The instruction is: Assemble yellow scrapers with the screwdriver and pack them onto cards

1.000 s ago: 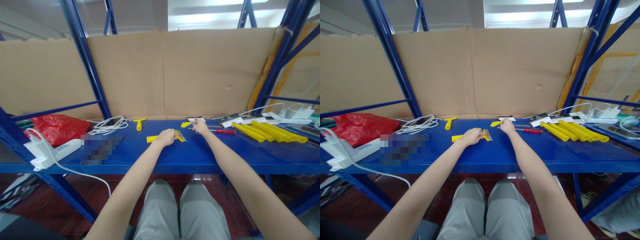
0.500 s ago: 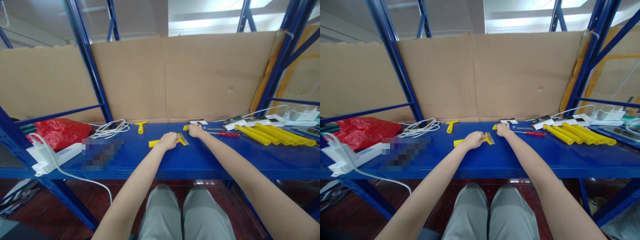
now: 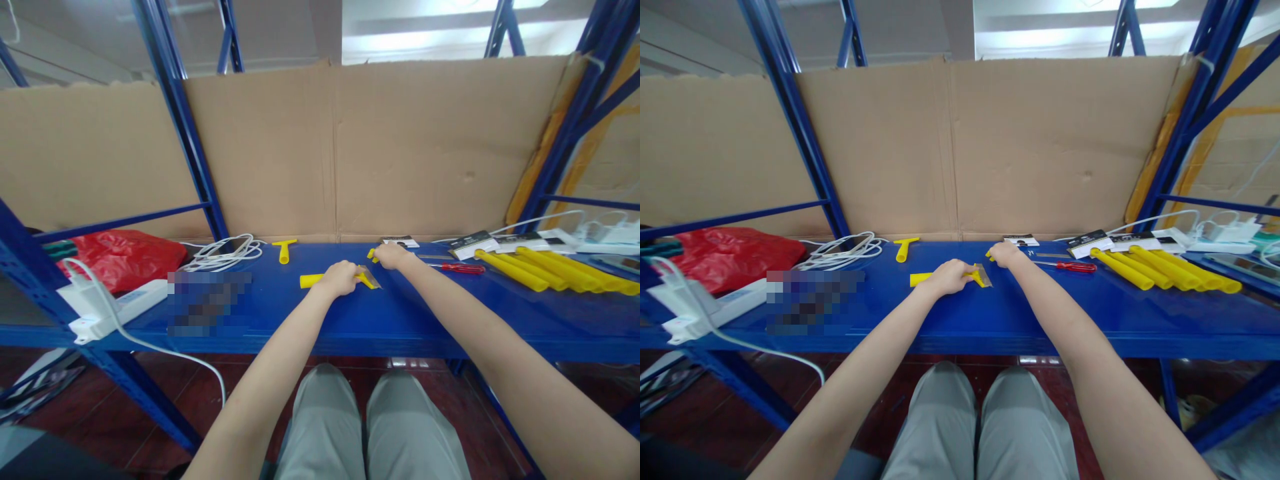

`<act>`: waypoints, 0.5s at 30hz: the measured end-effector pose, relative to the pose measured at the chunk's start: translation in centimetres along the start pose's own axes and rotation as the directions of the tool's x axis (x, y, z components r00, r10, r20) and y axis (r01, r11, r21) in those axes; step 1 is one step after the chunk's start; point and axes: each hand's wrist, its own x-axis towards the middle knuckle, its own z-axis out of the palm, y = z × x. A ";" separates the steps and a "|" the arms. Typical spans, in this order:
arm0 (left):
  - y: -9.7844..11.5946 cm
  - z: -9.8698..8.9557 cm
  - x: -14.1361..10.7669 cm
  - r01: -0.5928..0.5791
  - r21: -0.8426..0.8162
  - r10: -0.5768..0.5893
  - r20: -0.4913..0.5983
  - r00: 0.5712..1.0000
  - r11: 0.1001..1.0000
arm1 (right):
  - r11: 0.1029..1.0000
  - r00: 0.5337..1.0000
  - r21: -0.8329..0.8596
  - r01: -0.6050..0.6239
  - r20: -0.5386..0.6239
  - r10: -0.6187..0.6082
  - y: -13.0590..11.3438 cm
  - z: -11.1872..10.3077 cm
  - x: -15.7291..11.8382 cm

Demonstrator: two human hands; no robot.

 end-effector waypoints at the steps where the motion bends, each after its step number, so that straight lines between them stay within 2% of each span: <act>1: 0.0 0.0 0.0 0.002 -0.002 -0.002 0.001 1.000 1.000 | 1.000 1.000 -0.011 0.021 -0.003 -0.021 0.0 -0.2 -0.2; 6: 0.1 -0.1 0.0 0.018 -0.002 -0.018 0.000 1.000 1.000 | 0.990 0.995 -0.105 0.095 0.039 -0.092 -0.6 -1.2 -0.7; 15: 0.1 0.0 0.0 0.018 -0.028 -0.018 -0.004 1.000 0.999 | 0.964 0.990 -0.233 0.127 0.098 -0.106 -1.7 -2.2 -1.0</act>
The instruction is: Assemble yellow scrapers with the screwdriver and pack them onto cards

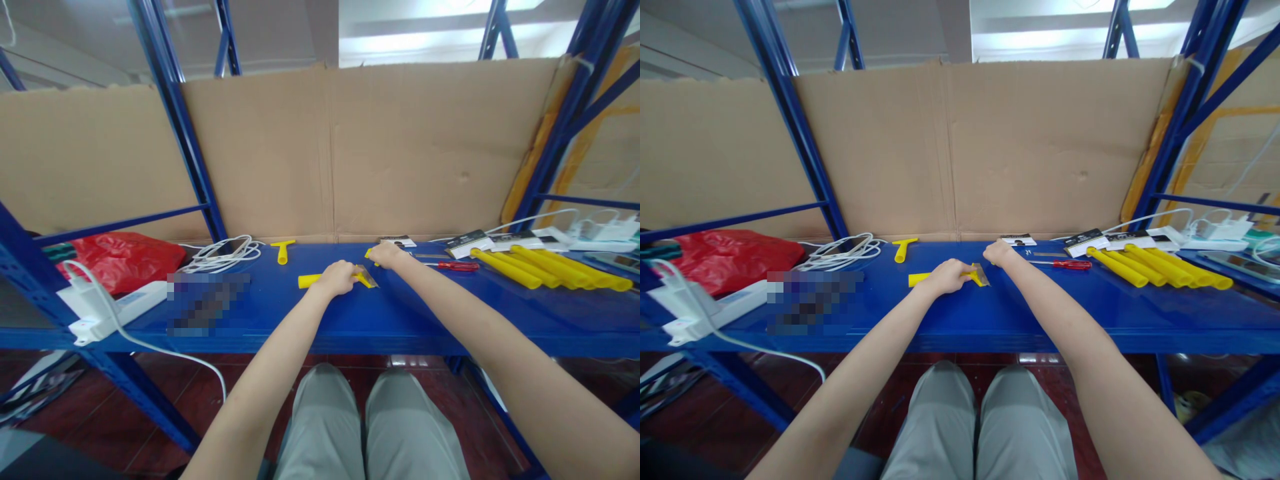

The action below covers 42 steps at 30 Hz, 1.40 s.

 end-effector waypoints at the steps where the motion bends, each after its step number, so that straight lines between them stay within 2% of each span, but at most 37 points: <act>1: 0.0 0.1 0.0 0.004 -0.002 -0.004 0.000 1.000 1.000 | 1.000 1.000 -0.025 0.016 0.000 -0.016 0.0 0.0 0.0; 11: -0.1 0.2 0.1 -0.028 0.001 0.028 -0.032 0.999 1.000 | 0.977 0.988 -0.152 0.152 0.000 -0.154 0.8 0.5 -0.9; 15: -0.1 0.2 0.2 -0.031 0.007 0.031 -0.039 0.999 0.999 | 0.979 0.976 -0.080 0.187 -0.096 -0.194 1.5 1.5 -1.4; 21: -0.1 0.2 0.1 -0.021 0.013 0.021 -0.028 0.999 1.000 | 0.984 0.973 0.165 0.070 -0.228 -0.031 0.9 2.9 -1.2; 27: 0.1 -0.1 0.0 -0.017 0.010 0.018 -0.018 1.000 1.000 | 0.937 0.935 0.349 -0.033 -0.320 0.152 0.4 4.4 -0.9; 31: 0.1 0.0 0.1 -0.005 -0.013 0.005 -0.025 1.000 1.000 | 0.900 0.893 0.435 -0.023 -0.396 0.214 1.0 5.1 -0.9; 34: 0.0 0.1 0.0 -0.029 -0.021 0.028 -0.038 0.999 0.999 | 0.828 0.832 0.561 0.009 -0.463 0.305 1.5 4.9 -1.1; 37: 0.0 0.1 -0.1 -0.018 -0.016 0.017 -0.043 0.999 1.000 | 0.703 0.764 0.708 0.058 -0.485 0.426 1.7 4.5 -1.2; 40: 0.1 0.0 -0.1 0.013 -0.013 -0.013 -0.039 0.999 1.000 | 0.531 0.716 0.839 0.119 -0.443 0.540 1.8 4.3 -0.9; 42: 0.2 0.0 -0.1 0.018 -0.018 -0.018 -0.030 0.999 1.000 | 0.397 0.695 0.909 0.127 -0.367 0.618 1.7 4.4 -0.7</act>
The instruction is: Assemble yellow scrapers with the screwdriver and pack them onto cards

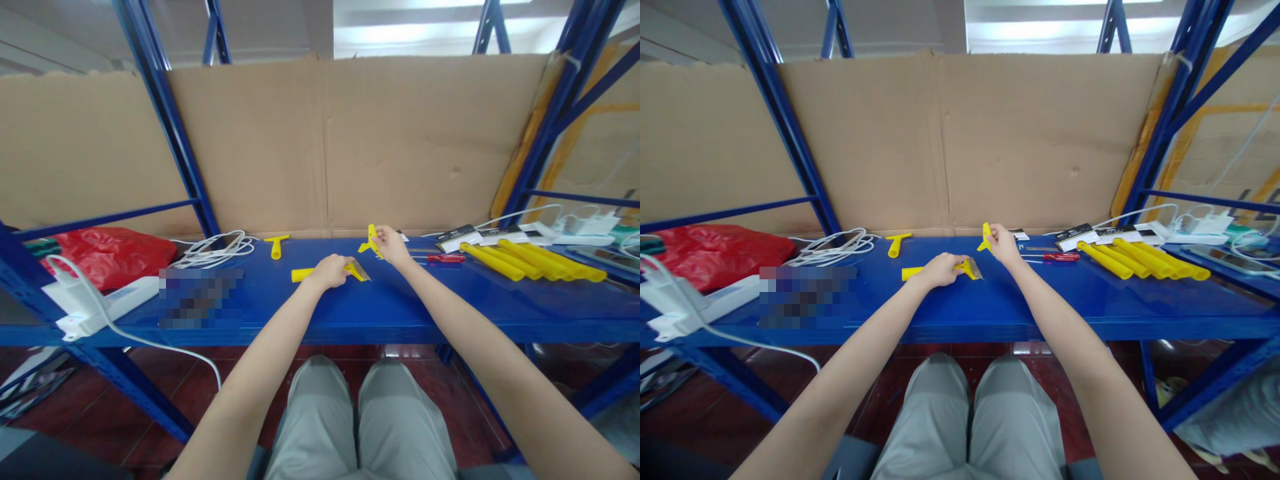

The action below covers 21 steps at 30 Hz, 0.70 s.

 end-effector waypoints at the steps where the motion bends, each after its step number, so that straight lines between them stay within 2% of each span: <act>1: 0.0 0.0 0.0 0.002 -0.002 -0.002 0.003 1.000 1.000 | 0.997 0.998 0.045 -0.058 -0.015 0.059 0.0 0.2 0.0; 4: -0.1 0.1 0.1 0.010 -0.003 -0.010 0.002 1.000 1.000 | 0.957 0.970 0.157 -0.244 0.020 0.244 -0.3 0.7 -0.5; 7: -0.1 0.1 0.1 0.012 -0.006 -0.012 -0.003 1.000 1.000 | 0.883 0.906 0.210 -0.420 0.153 0.394 -1.3 0.9 -1.1; 9: -0.1 0.1 0.1 0.016 -0.012 -0.016 -0.002 1.000 1.000 | 0.837 0.863 0.229 -0.496 0.236 0.447 -2.1 0.8 -1.5; 13: -0.1 0.1 0.2 0.027 -0.032 -0.027 -0.003 1.000 0.999 | 0.767 0.810 0.299 -0.568 0.369 0.456 -2.7 0.9 -2.0; 21: -0.4 0.4 0.4 0.035 -0.021 -0.035 0.005 0.999 0.999 | 0.771 0.802 0.298 -0.563 0.424 0.422 -2.9 1.3 -2.3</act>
